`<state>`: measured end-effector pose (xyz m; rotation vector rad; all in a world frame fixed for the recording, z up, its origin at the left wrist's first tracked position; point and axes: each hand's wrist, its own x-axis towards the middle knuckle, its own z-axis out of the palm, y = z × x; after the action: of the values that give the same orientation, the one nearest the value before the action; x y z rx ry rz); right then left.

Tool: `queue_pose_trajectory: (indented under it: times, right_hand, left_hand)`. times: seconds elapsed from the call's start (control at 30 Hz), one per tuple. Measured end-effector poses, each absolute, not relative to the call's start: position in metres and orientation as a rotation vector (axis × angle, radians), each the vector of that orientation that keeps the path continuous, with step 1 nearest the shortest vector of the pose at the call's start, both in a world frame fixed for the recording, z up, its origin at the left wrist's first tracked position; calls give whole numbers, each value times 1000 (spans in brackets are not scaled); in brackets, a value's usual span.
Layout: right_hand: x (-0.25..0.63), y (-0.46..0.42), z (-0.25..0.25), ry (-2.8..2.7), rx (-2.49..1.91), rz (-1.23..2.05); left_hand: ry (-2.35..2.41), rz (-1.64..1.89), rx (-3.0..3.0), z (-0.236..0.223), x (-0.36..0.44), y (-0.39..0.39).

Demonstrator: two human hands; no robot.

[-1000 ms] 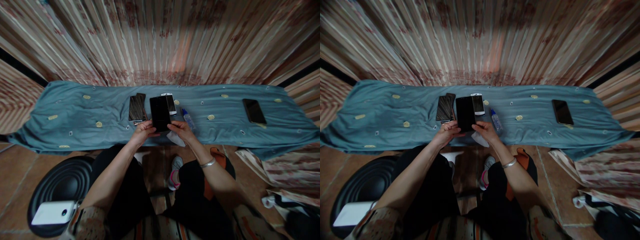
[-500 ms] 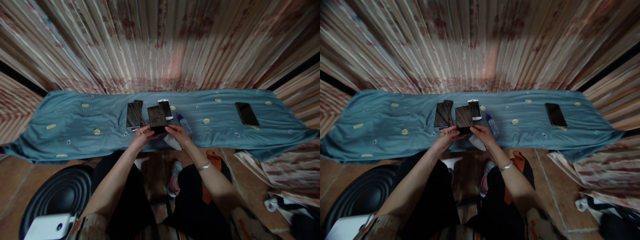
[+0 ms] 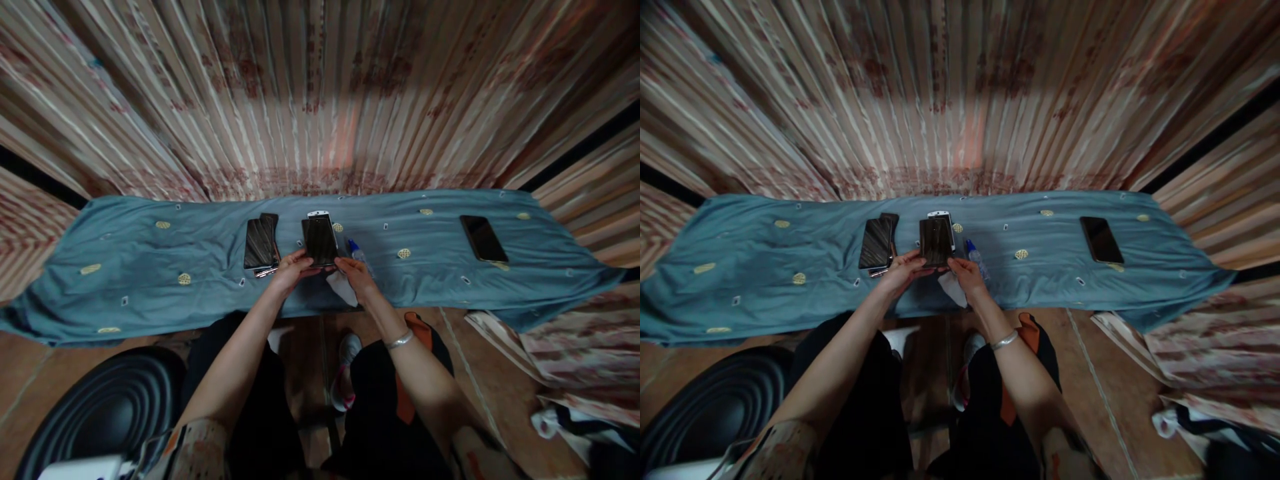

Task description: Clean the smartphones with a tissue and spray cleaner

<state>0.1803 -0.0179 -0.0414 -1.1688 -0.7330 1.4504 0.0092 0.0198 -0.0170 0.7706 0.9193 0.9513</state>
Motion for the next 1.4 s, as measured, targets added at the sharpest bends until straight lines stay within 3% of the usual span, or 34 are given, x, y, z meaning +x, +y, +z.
queue_pose_trajectory:
  times: [0.93, 1.13, 1.4]
  right_hand:
    - [174, 16, -54, -819, -1165, 1326]
    - [175, 28, -55, -792, -1184, 1275]
    - [176, 23, -58, -842, -1428, 1161]
  left_hand:
    - [1084, 1217, 1234, -38, 27, 46]
    - [1357, 1188, 1463, -43, 28, 55]
    - [1409, 1161, 1554, -60, 30, 57]
